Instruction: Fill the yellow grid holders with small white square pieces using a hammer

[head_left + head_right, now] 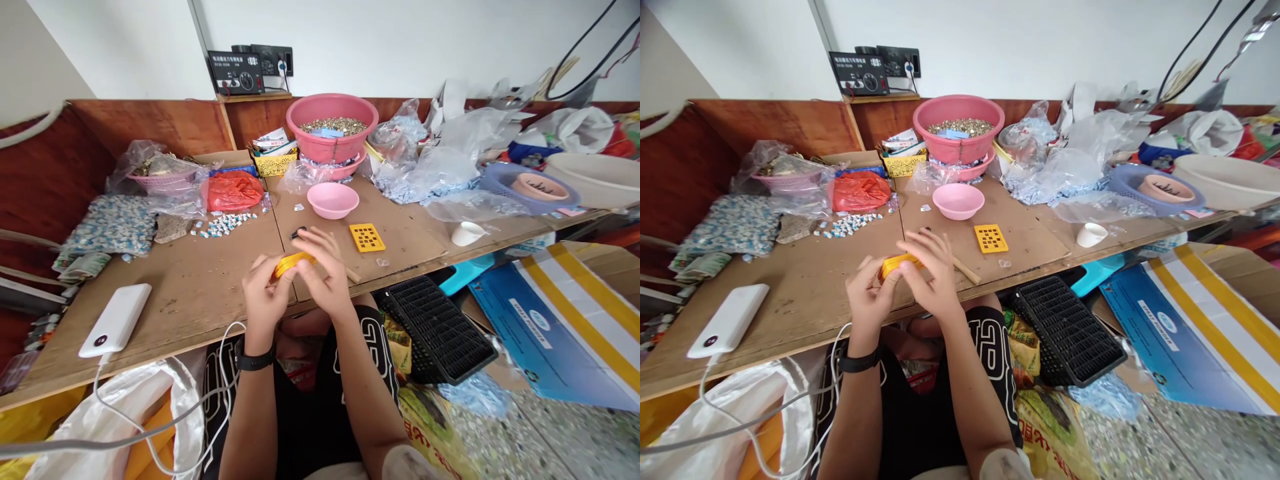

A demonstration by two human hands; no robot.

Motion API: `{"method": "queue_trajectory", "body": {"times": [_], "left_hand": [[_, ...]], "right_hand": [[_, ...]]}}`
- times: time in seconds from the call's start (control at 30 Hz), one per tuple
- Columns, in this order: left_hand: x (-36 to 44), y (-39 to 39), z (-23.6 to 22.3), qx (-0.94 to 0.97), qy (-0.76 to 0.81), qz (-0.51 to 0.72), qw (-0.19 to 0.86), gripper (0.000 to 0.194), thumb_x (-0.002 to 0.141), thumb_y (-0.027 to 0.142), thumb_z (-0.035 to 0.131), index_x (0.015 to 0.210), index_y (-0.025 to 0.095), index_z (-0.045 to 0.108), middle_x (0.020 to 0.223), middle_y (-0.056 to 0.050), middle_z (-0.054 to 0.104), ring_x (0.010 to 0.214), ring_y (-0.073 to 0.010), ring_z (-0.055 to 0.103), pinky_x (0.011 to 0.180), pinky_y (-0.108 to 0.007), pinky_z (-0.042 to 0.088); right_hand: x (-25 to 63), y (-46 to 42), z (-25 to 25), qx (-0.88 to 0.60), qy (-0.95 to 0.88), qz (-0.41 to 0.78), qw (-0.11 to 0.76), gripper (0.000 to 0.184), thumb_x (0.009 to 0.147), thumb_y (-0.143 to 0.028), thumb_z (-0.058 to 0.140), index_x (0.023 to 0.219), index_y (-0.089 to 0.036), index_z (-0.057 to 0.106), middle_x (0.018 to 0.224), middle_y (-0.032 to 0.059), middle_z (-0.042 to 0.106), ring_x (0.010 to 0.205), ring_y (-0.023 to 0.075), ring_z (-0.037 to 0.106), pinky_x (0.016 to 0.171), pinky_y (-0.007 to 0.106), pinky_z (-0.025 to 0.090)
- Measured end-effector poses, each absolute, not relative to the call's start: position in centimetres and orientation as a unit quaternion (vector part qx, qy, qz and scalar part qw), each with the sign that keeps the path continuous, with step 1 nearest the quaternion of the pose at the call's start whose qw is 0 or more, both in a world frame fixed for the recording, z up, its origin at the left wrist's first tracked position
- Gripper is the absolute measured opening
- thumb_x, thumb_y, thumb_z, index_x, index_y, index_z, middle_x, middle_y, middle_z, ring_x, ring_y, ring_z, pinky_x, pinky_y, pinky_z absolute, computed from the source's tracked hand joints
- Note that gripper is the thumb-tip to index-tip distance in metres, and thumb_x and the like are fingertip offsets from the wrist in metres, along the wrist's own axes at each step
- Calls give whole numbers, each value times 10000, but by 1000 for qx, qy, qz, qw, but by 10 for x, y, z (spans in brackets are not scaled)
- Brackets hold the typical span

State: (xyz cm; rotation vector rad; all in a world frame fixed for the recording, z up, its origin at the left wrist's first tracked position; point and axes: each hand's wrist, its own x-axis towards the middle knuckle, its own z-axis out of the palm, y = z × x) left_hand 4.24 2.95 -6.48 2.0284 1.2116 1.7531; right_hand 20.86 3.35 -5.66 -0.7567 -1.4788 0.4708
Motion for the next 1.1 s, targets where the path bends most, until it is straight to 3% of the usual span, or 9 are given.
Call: {"method": "queue_trajectory", "body": {"times": [0.07,0.23,0.4,0.47,0.53,0.63,0.7,0.9,1.1], "left_hand": [[42,25,-60,694,403,591,77,229,1085,440,803,1128,226,872,946,-70,816,837,-227,703,802,-359,562],[47,20,-51,713,393,571,106,242,1039,473,865,1120,250,909,964,-84,857,872,-258,745,841,-396,608],[50,30,-65,666,357,603,256,583,838,626,1028,1258,238,911,1153,-124,890,1000,-299,833,927,-428,682],[47,35,-70,665,344,606,269,520,846,616,1027,1179,229,925,1135,-123,891,1000,-294,831,952,-432,675],[43,37,-71,675,343,607,241,395,913,574,988,1105,234,934,1097,-109,892,975,-273,810,949,-423,652],[35,36,-65,696,350,603,174,282,984,508,933,1119,260,941,1026,-77,891,873,-235,760,852,-386,611],[31,32,-60,708,353,595,140,254,991,486,922,1117,266,940,960,-60,880,804,-220,722,786,-367,582],[29,21,-49,711,380,584,93,239,994,480,899,1024,243,913,845,-46,832,728,-209,676,723,-355,552],[37,11,-38,723,391,568,42,166,1045,396,832,1051,243,898,886,-46,853,775,-207,726,792,-359,595]], "right_hand": [[211,30,-50,-335,-689,225,602,306,1166,-569,661,1255,-379,883,1299,47,851,1333,321,717,1398,646,324],[219,33,-53,-324,-641,297,629,334,1082,-628,772,1099,-309,868,1115,67,833,1118,302,734,1076,496,572],[217,36,-61,-368,-574,286,673,388,1077,-619,782,905,-271,781,898,35,746,892,249,670,893,412,567],[213,34,-61,-381,-559,287,679,403,1102,-625,742,926,-266,798,904,39,762,878,244,686,897,412,577],[211,33,-59,-369,-575,280,674,383,1117,-610,724,978,-275,848,1000,60,823,1000,270,748,1041,469,584],[211,30,-54,-329,-640,263,643,219,1072,-536,819,1090,-339,915,1202,57,882,1296,319,767,1333,611,417],[211,29,-51,-302,-669,267,624,169,1053,-487,857,1169,-384,924,1247,38,889,1298,315,785,1387,650,351],[201,23,-48,-286,-658,300,629,246,1068,-534,823,1199,-347,913,1181,62,891,1109,298,812,1086,522,633],[198,20,-50,-263,-640,288,662,206,1094,-475,806,1182,-309,890,1170,59,888,1091,268,817,998,453,654]]}}
